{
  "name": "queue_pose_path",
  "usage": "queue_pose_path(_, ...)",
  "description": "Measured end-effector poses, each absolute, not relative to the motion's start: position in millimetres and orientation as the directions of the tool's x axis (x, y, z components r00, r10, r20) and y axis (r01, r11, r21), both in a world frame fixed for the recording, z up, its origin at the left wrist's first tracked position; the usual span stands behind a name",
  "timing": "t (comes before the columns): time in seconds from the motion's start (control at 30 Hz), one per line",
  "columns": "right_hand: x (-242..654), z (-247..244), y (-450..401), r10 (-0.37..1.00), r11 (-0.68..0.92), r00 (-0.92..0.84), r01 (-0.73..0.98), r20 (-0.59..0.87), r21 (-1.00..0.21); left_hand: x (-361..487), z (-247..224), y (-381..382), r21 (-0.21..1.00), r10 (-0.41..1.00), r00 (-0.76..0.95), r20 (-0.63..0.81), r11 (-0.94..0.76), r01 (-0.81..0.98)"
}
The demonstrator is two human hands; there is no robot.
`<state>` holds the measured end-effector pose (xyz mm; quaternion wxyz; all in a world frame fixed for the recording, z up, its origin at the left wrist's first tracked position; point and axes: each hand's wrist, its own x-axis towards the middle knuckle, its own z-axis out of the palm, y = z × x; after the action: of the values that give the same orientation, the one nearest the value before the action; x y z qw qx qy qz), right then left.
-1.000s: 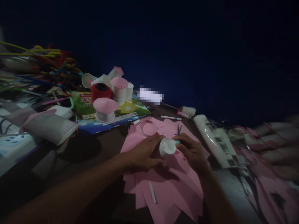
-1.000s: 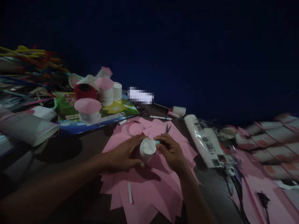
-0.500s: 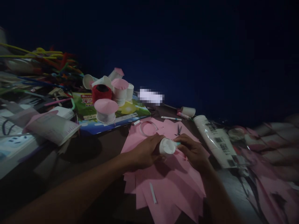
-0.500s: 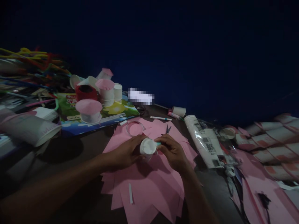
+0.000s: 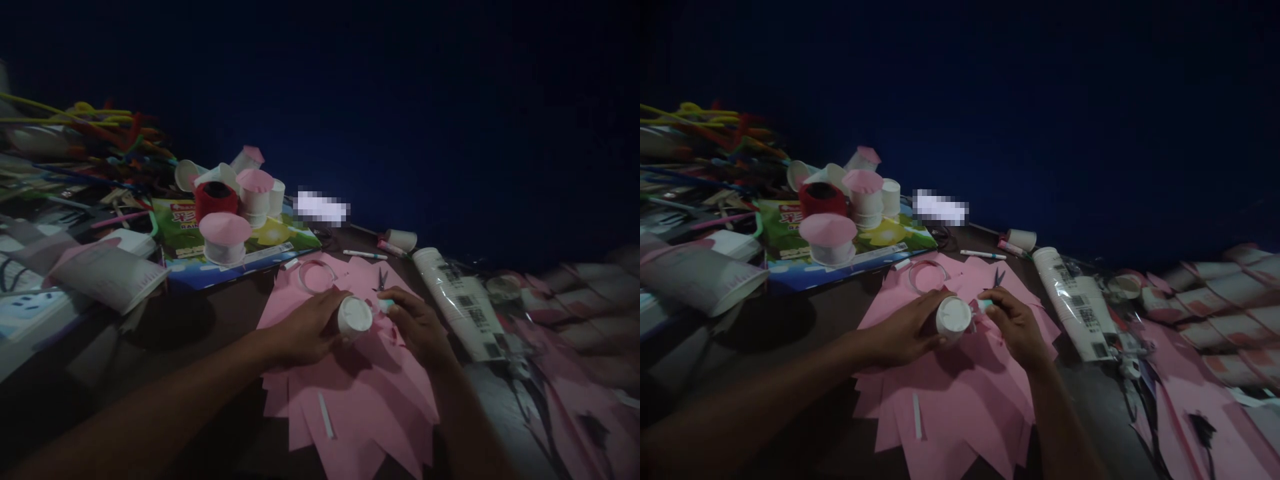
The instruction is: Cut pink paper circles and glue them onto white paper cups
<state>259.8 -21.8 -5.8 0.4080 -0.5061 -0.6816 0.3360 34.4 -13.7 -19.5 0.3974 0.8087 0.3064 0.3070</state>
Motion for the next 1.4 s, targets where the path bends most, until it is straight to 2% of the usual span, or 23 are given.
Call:
queue_pose_path(0.17, 256, -13, -23, 0.993, 0.07, -0.11, 0.171, 0.052, -0.983, 35, -27, -13, 0.811, 0.747, 0.597, 0.292, -0.524, 0.26)
queue_pose_path(0.27, 250, -15, -23, 0.992, 0.062, -0.112, 0.097, 0.051, -0.993, 34, -26, -13, 0.808, 0.75, 0.598, 0.283, -0.523, 0.273)
queue_pose_path(0.57, 242, -14, -24, 0.99, 0.052, -0.139, 0.082, 0.04, -0.995, 37, -23, -12, 0.819, 0.774, 0.582, 0.249, -0.489, 0.299)
queue_pose_path(0.7, 249, -10, -19, 0.996, 0.081, -0.023, -0.061, 0.083, -0.995, 38, -18, -13, 0.836, 0.804, 0.553, 0.219, -0.447, 0.319)
queue_pose_path(0.8, 256, -10, -17, 0.999, 0.034, 0.031, -0.007, 0.033, -0.999, 38, -16, -13, 0.85, 0.808, 0.549, 0.212, -0.43, 0.303)
queue_pose_path(0.97, 257, -13, -19, 0.991, -0.071, -0.106, 0.104, -0.082, -0.992, 38, -17, -14, 0.85, 0.806, 0.547, 0.228, -0.439, 0.292)
queue_pose_path(1.2, 250, -9, -20, 0.977, -0.058, -0.198, 0.086, -0.075, -0.995, 39, -22, -12, 0.846, 0.805, 0.544, 0.236, -0.446, 0.293)
queue_pose_path(1.4, 252, -11, -21, 0.952, -0.084, -0.298, -0.008, -0.078, -0.996, 39, -21, -12, 0.848, 0.808, 0.536, 0.244, -0.446, 0.286)
